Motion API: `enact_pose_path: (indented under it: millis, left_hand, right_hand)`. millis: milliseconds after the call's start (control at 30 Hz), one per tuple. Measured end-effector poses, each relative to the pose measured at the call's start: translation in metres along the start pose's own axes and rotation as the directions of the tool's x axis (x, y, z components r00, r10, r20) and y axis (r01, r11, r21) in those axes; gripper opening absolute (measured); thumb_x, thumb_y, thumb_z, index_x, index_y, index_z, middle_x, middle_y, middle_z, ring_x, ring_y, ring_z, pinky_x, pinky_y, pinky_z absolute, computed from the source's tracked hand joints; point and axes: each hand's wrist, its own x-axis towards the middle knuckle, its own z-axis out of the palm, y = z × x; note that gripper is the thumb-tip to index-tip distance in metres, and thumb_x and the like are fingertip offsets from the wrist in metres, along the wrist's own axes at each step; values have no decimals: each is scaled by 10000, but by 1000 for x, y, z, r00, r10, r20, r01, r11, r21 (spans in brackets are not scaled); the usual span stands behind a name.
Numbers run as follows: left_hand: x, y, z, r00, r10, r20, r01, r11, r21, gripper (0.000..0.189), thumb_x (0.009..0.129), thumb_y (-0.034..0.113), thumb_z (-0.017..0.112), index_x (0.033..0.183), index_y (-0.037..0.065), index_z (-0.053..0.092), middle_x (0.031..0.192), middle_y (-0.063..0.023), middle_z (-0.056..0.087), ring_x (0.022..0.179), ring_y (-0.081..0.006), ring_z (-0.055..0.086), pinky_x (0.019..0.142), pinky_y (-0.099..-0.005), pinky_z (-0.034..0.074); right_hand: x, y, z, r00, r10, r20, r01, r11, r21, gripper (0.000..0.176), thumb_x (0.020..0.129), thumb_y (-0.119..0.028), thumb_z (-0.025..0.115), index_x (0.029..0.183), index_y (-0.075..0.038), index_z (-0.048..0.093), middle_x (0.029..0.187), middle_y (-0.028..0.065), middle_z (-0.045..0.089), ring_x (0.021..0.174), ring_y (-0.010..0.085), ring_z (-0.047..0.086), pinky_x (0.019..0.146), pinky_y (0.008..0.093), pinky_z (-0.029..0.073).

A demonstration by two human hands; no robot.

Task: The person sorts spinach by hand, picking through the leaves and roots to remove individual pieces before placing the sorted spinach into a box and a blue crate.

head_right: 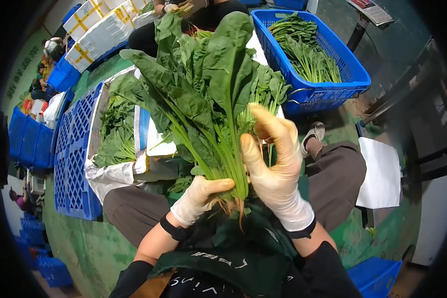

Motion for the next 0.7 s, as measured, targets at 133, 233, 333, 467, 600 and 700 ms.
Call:
enact_pose_path:
  millis: [133,233,333,467,600,700]
  left_hand:
    - [1,-5,-8,1000,-18,-22,18,999,33,260,831,138,596,1024,-33,570,857,-118,640,663,-183,636,532,-241,499]
    - [0,-4,-11,998,38,-47,-35,998,59,257,827,124,597,1028,-33,567,863,-119,639,678,-178,636,555,-251,505]
    - [-2,1,-16,999,-37,-33,38,999,27,260,822,110,599,1035,-36,564,883,-119,637,698,-182,636,592,-264,514]
    - [-1,-1,-21,999,-6,-45,6,1000,3,273,818,91,600,1053,-40,553,895,-122,636,738,-190,637,633,-278,521]
    - [2,-5,-31,996,-64,-60,63,998,-16,324,811,67,602,1108,-41,531,965,-143,629,819,-200,635,679,-299,532]
    - [6,-6,-35,997,-76,-15,74,992,-100,364,805,46,601,1146,-45,510,1013,-163,620,859,-209,631,715,-313,539]
  right_hand:
    - [25,-16,-5,960,-10,281,84,964,-252,281,761,-84,659,1042,-91,643,799,116,550,700,248,556,616,324,452]
    - [31,-13,-7,926,58,372,74,941,-331,244,750,-103,671,992,-89,654,796,113,543,709,261,566,617,341,459]
    - [31,-9,-5,915,56,399,106,922,-372,208,730,-111,687,934,-84,661,795,97,538,706,263,568,616,344,463]
    - [33,-3,0,929,25,370,120,924,-362,147,718,-102,688,856,-66,654,835,121,530,779,280,558,667,349,456]
    - [27,12,12,947,-17,321,136,926,-352,122,751,-84,647,854,-34,604,924,168,513,880,316,528,752,362,434]
    - [22,29,23,983,24,182,27,962,-273,119,790,-89,615,882,-22,576,949,162,512,878,310,524,771,357,429]
